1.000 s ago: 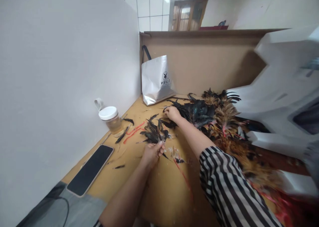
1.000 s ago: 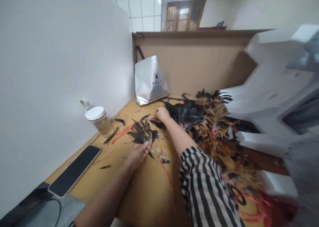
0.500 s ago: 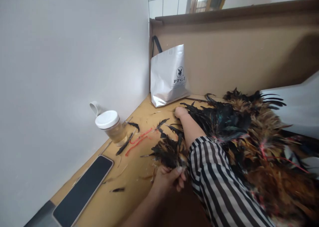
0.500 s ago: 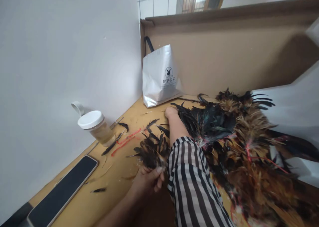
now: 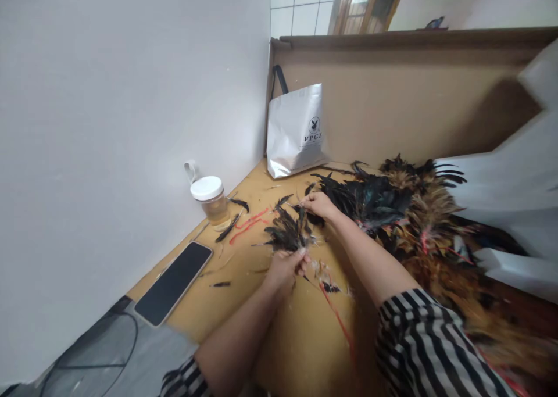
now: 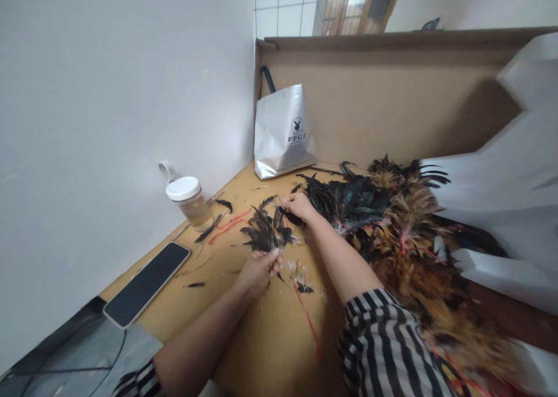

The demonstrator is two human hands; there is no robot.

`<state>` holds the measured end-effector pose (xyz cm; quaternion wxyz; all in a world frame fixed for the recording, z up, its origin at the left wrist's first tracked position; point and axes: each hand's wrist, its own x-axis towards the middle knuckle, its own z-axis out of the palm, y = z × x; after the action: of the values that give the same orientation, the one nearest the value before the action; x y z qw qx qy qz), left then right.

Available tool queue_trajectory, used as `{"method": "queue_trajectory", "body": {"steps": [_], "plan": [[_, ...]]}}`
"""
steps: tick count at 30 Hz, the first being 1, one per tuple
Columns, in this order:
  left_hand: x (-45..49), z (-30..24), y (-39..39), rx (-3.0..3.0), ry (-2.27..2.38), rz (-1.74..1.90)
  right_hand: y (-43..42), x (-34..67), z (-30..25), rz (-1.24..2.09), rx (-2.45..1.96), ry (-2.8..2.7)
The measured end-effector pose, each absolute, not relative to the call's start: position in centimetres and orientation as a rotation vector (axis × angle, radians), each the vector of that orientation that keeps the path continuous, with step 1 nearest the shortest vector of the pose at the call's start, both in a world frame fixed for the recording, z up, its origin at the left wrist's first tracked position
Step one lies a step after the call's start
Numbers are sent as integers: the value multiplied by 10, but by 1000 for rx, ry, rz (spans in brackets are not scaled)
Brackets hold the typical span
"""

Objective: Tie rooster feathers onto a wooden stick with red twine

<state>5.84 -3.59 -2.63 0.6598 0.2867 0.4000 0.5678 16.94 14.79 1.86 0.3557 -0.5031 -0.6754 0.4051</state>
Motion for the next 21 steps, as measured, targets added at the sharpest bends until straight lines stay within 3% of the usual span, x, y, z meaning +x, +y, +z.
{"method": "queue_trajectory", "body": {"steps": [5, 9, 21], "plan": [[55, -21, -36, 562, 846, 1336, 59, 203, 23, 1584, -1072, -1231], [53, -20, -38, 614, 799, 1243, -6, 221, 11, 1724, -965, -950], [94, -13, -58, 558, 783, 977, -61, 222, -8, 1349, -948, -858]]}}
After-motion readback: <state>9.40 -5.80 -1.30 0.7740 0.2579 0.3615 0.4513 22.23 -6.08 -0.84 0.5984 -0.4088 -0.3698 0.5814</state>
